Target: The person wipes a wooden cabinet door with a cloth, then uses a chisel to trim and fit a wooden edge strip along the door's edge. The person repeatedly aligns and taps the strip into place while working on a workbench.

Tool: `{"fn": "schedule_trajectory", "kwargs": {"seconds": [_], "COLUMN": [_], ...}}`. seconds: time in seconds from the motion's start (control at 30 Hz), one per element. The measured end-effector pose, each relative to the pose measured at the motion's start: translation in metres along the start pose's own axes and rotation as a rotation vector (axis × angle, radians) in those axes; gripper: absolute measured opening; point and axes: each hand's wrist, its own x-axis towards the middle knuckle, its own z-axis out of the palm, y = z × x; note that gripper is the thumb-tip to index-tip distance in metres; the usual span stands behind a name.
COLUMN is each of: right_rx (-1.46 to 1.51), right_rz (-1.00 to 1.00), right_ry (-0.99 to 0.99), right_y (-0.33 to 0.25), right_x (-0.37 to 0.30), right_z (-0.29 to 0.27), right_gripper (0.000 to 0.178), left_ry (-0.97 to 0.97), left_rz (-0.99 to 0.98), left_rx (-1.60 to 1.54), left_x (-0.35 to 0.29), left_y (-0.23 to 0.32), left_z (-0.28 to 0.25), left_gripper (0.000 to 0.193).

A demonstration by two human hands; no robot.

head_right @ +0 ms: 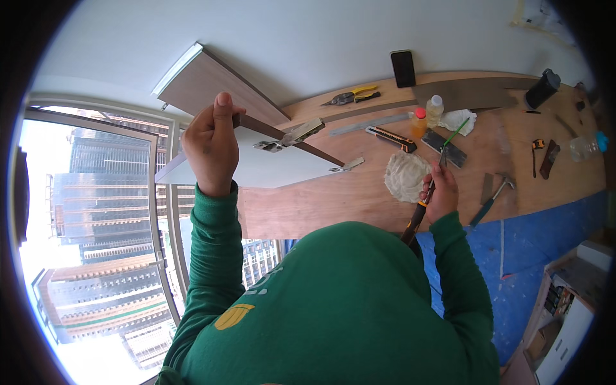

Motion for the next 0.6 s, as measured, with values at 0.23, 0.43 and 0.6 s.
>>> {"fn": "schedule_trajectory", "kwargs": {"seconds": [0.23, 0.43, 0.6], "right_rx": [-0.027, 0.007, -0.031], "right_rz": [0.019, 0.005, -0.025], "right_ry": [-0.003, -0.011, -0.044], "right_y": [0.006, 0.006, 0.032], "right_x": [0.009, 0.008, 0.021], "right_z": [-0.010, -0.009, -0.029], "right_gripper": [0.035, 0.025, 0.020], "left_ry": [-0.008, -0.014, 0.046], "left_rz": [-0.025, 0.163, 0.406], "left_rx": [-0.086, -0.185, -0.008], "left_x": [-0.004, -0.003, -0.009], "left_y": [-0.007, -0.008, -0.013], "left_z": [0.000, -0.005, 0.006], "left_gripper": [0.048, 0.015, 0.009]}}
